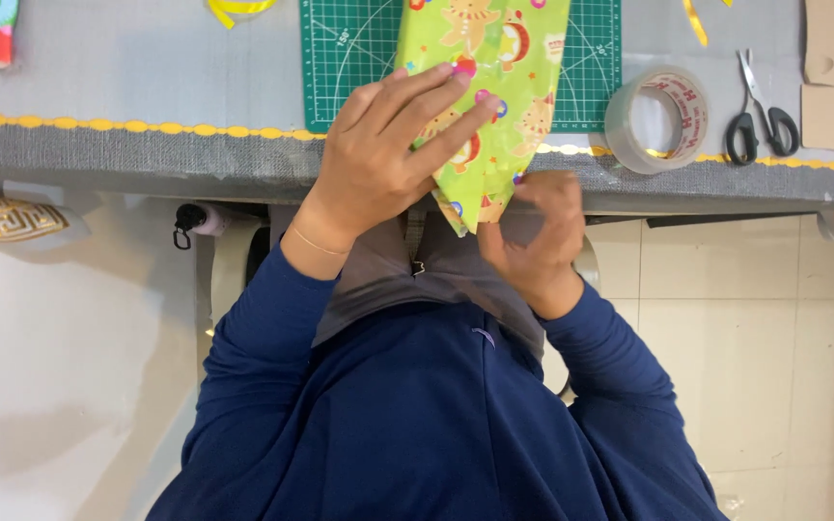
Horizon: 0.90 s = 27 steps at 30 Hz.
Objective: Wrapping a rectangular box with decorative paper using tape and scissors
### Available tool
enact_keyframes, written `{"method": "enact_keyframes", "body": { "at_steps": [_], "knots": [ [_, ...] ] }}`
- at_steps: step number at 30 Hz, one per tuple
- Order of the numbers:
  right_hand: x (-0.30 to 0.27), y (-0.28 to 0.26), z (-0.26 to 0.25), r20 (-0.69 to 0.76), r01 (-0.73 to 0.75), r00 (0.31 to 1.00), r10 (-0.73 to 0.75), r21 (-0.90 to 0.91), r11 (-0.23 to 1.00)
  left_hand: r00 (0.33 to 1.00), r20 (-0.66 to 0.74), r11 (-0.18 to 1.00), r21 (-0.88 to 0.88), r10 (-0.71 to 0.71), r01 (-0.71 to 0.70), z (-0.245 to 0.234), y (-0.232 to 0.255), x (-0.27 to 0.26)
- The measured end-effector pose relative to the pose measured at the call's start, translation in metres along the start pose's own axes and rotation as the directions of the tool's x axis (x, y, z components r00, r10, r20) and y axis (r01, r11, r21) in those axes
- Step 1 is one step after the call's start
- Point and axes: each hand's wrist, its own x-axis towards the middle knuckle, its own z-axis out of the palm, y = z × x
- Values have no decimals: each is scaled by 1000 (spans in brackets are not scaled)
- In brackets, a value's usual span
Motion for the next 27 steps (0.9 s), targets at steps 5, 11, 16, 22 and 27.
{"method": "enact_keyframes", "body": {
  "at_steps": [5,11,16,22,27],
  "knots": [
    [-5,-2,3,-72,50,996,-46,51,997,999,-10,997,-58,-50,50,1,3,4],
    [1,-18,19,-194,-129,969,155,141,982,993,2,990,-83,-117,117,-7,7,13],
    [-17,-7,26,-158,-133,976,148,102,986,998,-34,998,-49,-51,49,-1,4,-1],
    [-18,-3,27,-147,-25,989,28,25,999,996,-91,945,-324,7,-36,-5,7,-6],
    [-20,-2,27,-145,-10,989,15,36,999,992,-129,980,-199,3,-29,-3,9,-1]
  ]
}}
